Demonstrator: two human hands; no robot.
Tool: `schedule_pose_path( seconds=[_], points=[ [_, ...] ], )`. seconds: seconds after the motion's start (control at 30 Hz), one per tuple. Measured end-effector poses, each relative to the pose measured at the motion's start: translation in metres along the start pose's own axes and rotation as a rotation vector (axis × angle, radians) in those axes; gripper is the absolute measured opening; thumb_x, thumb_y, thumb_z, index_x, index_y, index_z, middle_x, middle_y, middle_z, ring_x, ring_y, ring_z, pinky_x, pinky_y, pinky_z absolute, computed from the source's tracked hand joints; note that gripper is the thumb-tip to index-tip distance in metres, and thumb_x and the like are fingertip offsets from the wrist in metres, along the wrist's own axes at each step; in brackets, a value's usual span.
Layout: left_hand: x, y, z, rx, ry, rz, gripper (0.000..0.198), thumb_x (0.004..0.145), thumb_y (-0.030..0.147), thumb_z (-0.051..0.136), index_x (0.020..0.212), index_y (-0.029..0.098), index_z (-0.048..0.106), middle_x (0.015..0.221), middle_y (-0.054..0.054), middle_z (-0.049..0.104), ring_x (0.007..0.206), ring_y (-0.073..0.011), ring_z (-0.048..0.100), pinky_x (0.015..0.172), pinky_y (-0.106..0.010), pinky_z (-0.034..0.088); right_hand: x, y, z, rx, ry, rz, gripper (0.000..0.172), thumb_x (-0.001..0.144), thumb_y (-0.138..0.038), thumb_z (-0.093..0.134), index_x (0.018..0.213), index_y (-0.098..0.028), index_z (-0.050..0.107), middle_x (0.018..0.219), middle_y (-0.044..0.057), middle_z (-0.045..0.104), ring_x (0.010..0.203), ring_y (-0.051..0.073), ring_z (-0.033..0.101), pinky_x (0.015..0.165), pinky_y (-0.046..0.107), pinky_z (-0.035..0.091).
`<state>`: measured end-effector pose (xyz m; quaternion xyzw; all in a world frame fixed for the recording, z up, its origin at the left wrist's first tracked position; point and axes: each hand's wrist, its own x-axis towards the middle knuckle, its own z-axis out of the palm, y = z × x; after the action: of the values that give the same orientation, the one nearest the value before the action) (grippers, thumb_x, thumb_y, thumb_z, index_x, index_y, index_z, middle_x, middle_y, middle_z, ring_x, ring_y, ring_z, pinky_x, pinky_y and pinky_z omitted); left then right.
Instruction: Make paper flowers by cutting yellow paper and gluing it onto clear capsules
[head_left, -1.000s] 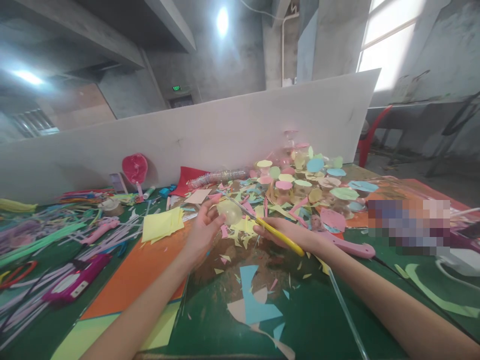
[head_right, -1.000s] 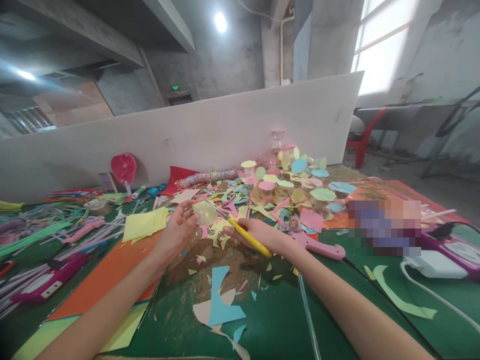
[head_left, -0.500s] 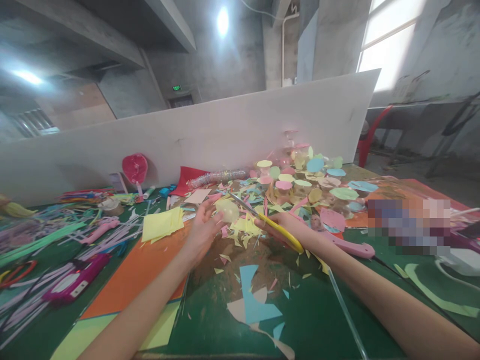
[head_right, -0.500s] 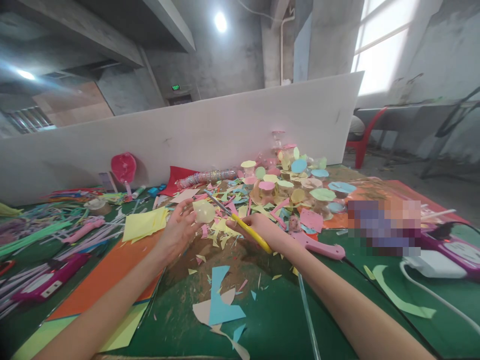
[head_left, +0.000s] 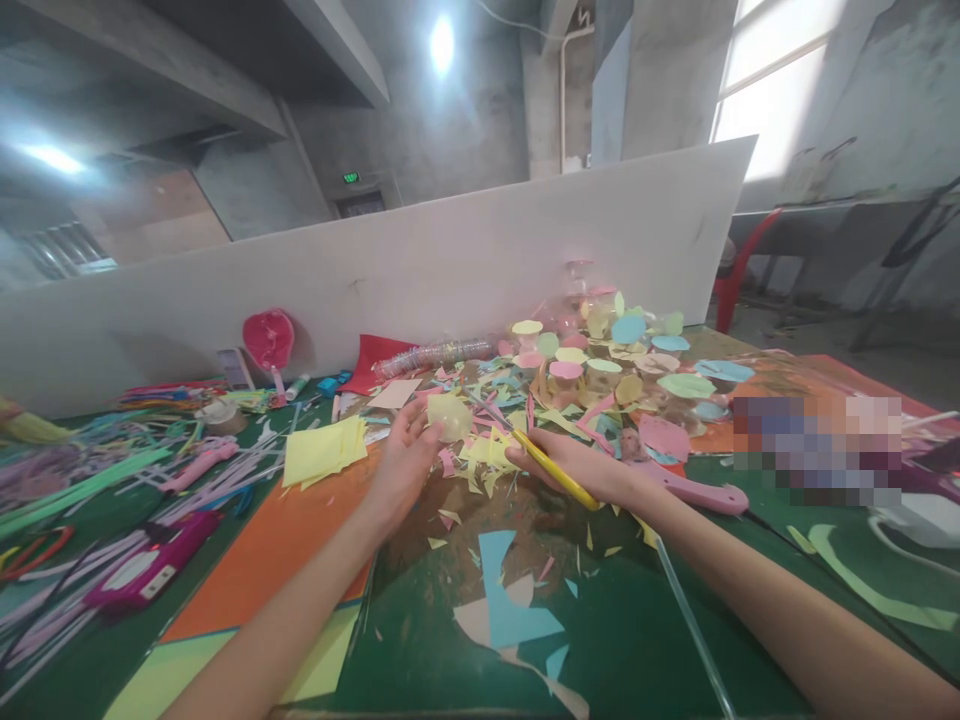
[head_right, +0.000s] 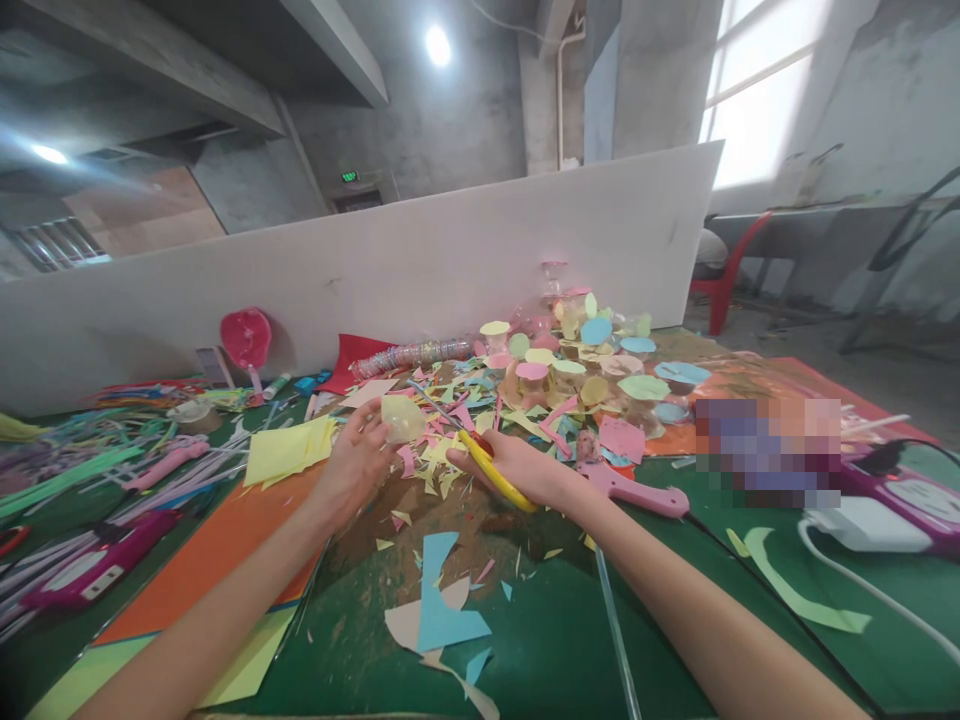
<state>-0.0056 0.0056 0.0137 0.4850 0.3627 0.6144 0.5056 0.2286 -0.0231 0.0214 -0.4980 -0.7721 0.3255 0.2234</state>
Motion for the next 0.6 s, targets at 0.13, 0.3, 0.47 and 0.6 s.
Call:
schedule_pose_path(
  seconds=[0.13,0.3,0.47,0.6],
  points=[
    [0.0014,-0.0029,-0.0024,-0.009,-0.041,-0.015,0.054,0.068,0.034,0.082,0.113,0.024,0.054,0.103,-0.003,0.067,0.083,-0.0153,0.066,0.072,-0.026,0.053,0.001,0.0027,0.0003,0.003,-0.029,-0.026,0.05,0.086,-0.071,0.046,0.083,-0.021,0.045,0.08,0.003,0.06,0.067,0.018,0.053,0.064,0.03,0.039],
    [0.0016,-0.0033,-0.0046,0.022,-0.09,-0.004,0.049,0.07,0.034,0.08,0.111,0.024,0.055,0.099,-0.002,0.068,0.08,-0.0134,0.065,0.07,-0.023,0.052,0.0005,0.0026,0.0005,0.017,-0.04,-0.055,0.05,0.085,-0.071,0.047,0.084,-0.02,0.048,0.083,0.004,0.061,0.07,0.019,0.054,0.067,0.031,0.039],
    [0.0027,-0.0033,-0.0059,0.059,-0.085,0.003,0.046,0.069,0.034,0.081,0.107,0.022,0.057,0.096,-0.001,0.068,0.079,-0.0119,0.064,0.068,-0.021,0.049,0.0015,0.0027,-0.0001,0.008,-0.041,-0.069,0.051,0.085,-0.071,0.046,0.082,-0.02,0.049,0.081,0.003,0.06,0.069,0.018,0.053,0.066,0.03,0.038],
    [0.003,-0.0029,-0.0062,0.064,-0.085,0.006,0.045,0.069,0.033,0.08,0.106,0.022,0.057,0.096,-0.001,0.068,0.081,-0.0117,0.063,0.069,-0.021,0.049,0.0029,0.0041,-0.001,-0.005,-0.04,-0.096,0.051,0.086,-0.071,0.046,0.077,-0.021,0.048,0.074,0.0,0.058,0.063,0.016,0.049,0.06,0.028,0.035]
  ],
)
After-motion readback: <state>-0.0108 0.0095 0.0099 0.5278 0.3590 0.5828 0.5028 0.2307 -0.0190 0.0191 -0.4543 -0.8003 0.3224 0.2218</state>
